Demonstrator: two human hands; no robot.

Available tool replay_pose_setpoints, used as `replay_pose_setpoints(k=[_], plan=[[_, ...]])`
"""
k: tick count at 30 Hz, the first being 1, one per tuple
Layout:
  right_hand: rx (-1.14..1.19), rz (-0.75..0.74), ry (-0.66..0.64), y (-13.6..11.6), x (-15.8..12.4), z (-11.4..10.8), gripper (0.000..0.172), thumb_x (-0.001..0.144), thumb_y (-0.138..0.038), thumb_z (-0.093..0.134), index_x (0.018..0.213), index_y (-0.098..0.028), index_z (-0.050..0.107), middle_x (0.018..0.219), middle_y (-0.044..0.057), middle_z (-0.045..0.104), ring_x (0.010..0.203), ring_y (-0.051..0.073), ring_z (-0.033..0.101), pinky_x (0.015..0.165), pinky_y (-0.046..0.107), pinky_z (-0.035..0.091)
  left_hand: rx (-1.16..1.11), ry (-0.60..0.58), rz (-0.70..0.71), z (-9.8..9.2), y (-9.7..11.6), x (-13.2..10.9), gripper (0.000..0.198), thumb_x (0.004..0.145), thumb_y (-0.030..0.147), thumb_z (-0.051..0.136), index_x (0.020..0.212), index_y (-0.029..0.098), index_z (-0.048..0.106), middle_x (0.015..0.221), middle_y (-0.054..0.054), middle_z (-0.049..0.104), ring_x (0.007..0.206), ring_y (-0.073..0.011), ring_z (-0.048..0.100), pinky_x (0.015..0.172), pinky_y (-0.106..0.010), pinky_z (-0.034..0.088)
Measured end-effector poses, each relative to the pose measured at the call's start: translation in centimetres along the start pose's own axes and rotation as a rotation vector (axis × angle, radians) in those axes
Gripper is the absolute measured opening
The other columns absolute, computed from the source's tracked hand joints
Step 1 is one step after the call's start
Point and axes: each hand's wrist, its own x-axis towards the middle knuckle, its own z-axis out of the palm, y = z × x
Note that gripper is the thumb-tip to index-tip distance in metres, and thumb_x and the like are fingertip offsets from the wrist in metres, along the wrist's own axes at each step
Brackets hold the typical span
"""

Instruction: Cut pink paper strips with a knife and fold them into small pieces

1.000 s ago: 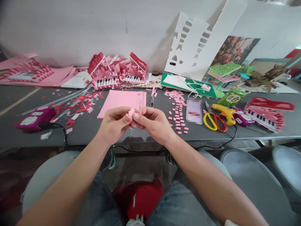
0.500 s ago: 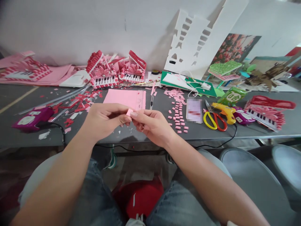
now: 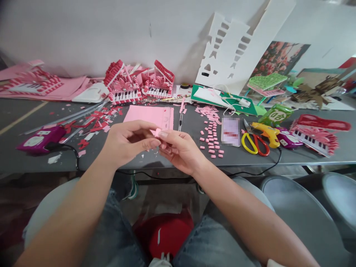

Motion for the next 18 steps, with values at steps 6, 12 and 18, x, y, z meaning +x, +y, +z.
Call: replay_pose_setpoints(k=[6, 12, 18], plan=[[-0.076, -0.031, -0.041, -0.6, 0.0, -0.7, 0.038, 0.075, -0.045, 0.09, 0.062, -0.017, 0.069, 0.056, -0.005, 0.054, 0.05, 0.004, 0.037, 0.049, 0.022, 0.032, 0.117, 0.004, 0.08, -0.2, -0.3, -0.2, 0.034, 0.086, 0.054, 0.082, 0.095, 0.022, 0.082, 0.081, -0.003, 0.08, 0.07, -0.0173, 0.073, 0.064, -0.027, 0.059], [-0.277, 0.037, -0.03, -1.6, -0.2, -1.7, 0.032, 0.072, -0.045, 0.094, 0.073, -0.018, 0.078, 0.062, -0.001, 0.064, 0.054, 0.006, 0.049, 0.051, 0.022, 0.036, 0.29, -0.11, 0.004, -1.5, 1.1, -0.2, 0.017, 0.087, 0.042, 0.08, 0.094, 0.026, 0.083, 0.078, -0.001, 0.079, 0.069, -0.0178, 0.07, 0.064, -0.027, 0.055], [-0.358, 0.003, -0.07, -1.5, -0.1, -2.1, 0.028, 0.074, -0.043, 0.094, 0.079, -0.018, 0.082, 0.065, 0.0, 0.068, 0.055, 0.006, 0.05, 0.051, 0.022, 0.036, 0.388, -0.182, -0.046, -2.0, 2.2, -0.1, 0.019, 0.087, 0.04, 0.076, 0.093, 0.025, 0.084, 0.071, -0.001, 0.075, 0.066, -0.0178, 0.067, 0.061, -0.027, 0.054]])
